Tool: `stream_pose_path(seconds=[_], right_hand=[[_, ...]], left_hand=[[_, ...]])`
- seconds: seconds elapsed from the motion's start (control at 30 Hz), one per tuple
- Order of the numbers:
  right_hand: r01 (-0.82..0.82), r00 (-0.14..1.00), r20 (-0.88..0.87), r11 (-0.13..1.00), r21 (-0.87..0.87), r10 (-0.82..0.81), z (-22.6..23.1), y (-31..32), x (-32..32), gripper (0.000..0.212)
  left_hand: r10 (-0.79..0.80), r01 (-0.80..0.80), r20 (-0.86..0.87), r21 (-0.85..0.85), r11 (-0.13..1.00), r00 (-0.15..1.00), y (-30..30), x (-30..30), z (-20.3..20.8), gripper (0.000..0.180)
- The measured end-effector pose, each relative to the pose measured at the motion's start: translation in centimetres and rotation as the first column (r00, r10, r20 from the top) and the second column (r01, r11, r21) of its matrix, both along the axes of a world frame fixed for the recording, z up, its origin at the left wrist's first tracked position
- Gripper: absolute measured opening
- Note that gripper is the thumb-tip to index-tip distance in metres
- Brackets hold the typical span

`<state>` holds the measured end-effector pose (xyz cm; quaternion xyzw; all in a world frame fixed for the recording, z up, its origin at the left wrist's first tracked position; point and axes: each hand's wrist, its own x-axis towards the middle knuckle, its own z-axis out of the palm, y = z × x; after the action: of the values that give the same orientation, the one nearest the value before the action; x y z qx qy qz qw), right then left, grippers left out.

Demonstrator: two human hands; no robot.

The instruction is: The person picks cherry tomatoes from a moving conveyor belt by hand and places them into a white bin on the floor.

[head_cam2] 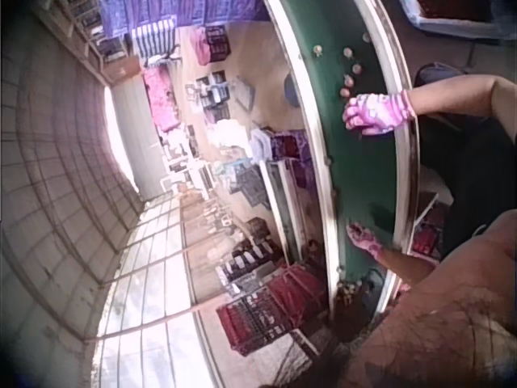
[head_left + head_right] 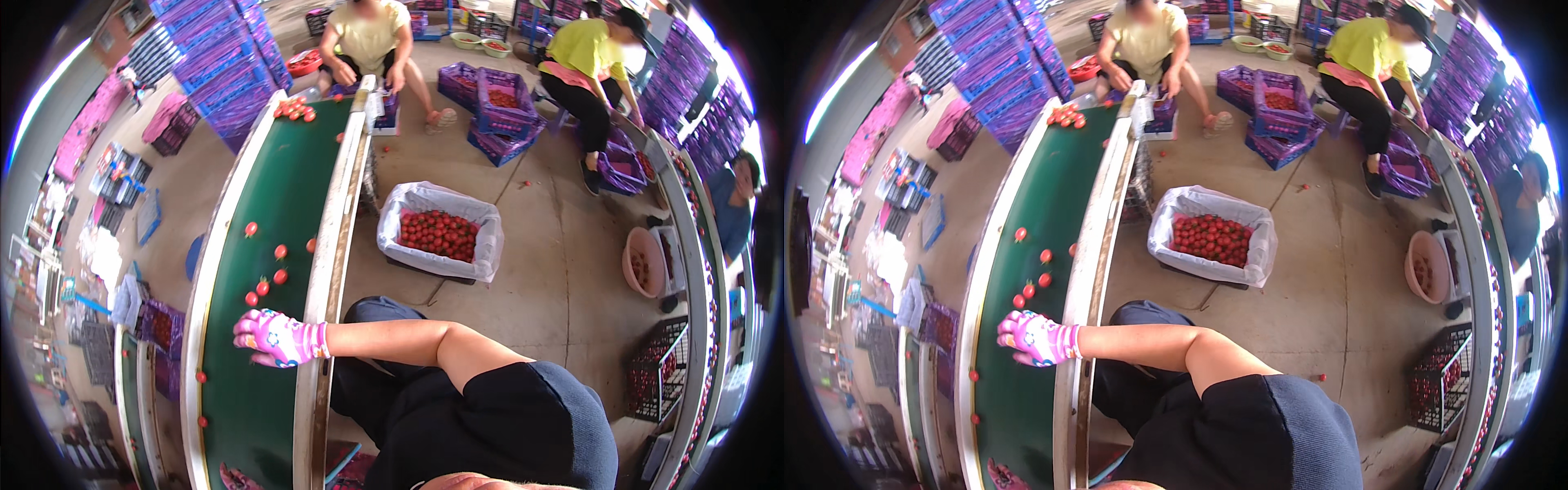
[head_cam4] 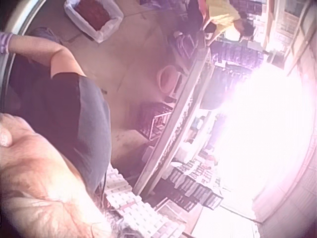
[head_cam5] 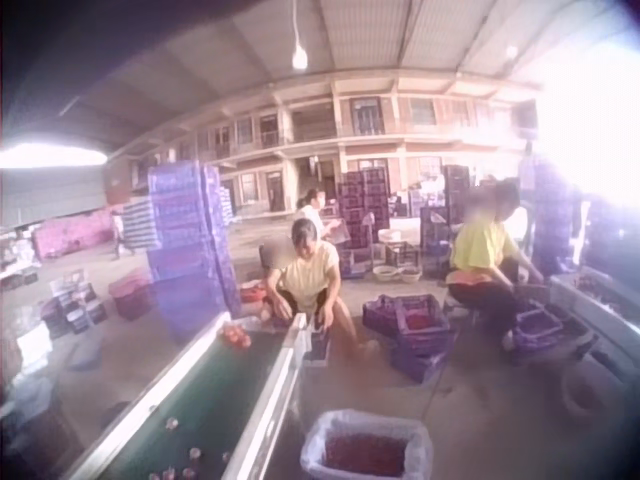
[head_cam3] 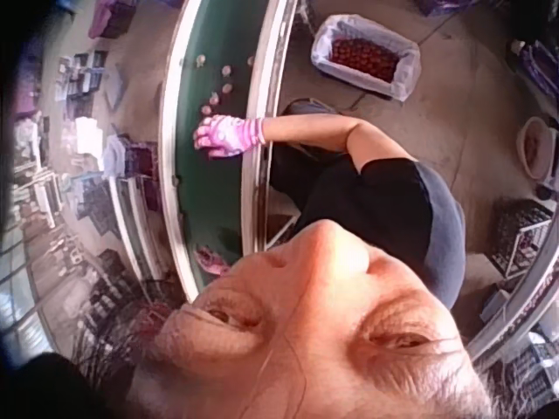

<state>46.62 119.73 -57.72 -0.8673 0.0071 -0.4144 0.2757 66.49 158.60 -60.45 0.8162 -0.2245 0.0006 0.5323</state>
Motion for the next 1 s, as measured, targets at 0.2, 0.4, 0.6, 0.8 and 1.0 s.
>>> stream_pose_path(seconds=[0.2,0.4,0.6,0.8,1.0], right_hand=[[-0.078,0.997,0.001,0.977,-0.201,0.08,-1.5,1.5,3.0,0.02],[-0.004,0.967,-0.255,0.994,-0.106,-0.024,-0.2,3.6,1.6,0.036],[-0.093,0.924,-0.374,0.995,-0.032,0.075,-1.7,4.0,2.1,0.027],[-0.065,0.9,-0.429,0.997,0.036,0.074,-1.6,3.6,1.6,0.025],[-0.08,0.874,-0.475,0.994,0.07,0.104,-1.1,3.7,1.7,0.026]], left_hand=[[-0.021,0.018,-0.024,-0.091,0.996,0.999,2.0,-1.5,-2.3,0.039],[-0.414,0.257,-0.534,-0.344,0.903,0.737,-1.6,-3.7,5.0,0.046],[-0.216,0.21,-0.516,-0.07,0.975,0.829,0.6,-4.6,3.6,0.047],[0.209,-0.381,0.327,0.652,0.655,0.921,8.1,-3.4,5.0,0.054],[0.683,-0.496,0.231,0.84,0.219,0.693,20.4,-1.5,2.1,0.05]])
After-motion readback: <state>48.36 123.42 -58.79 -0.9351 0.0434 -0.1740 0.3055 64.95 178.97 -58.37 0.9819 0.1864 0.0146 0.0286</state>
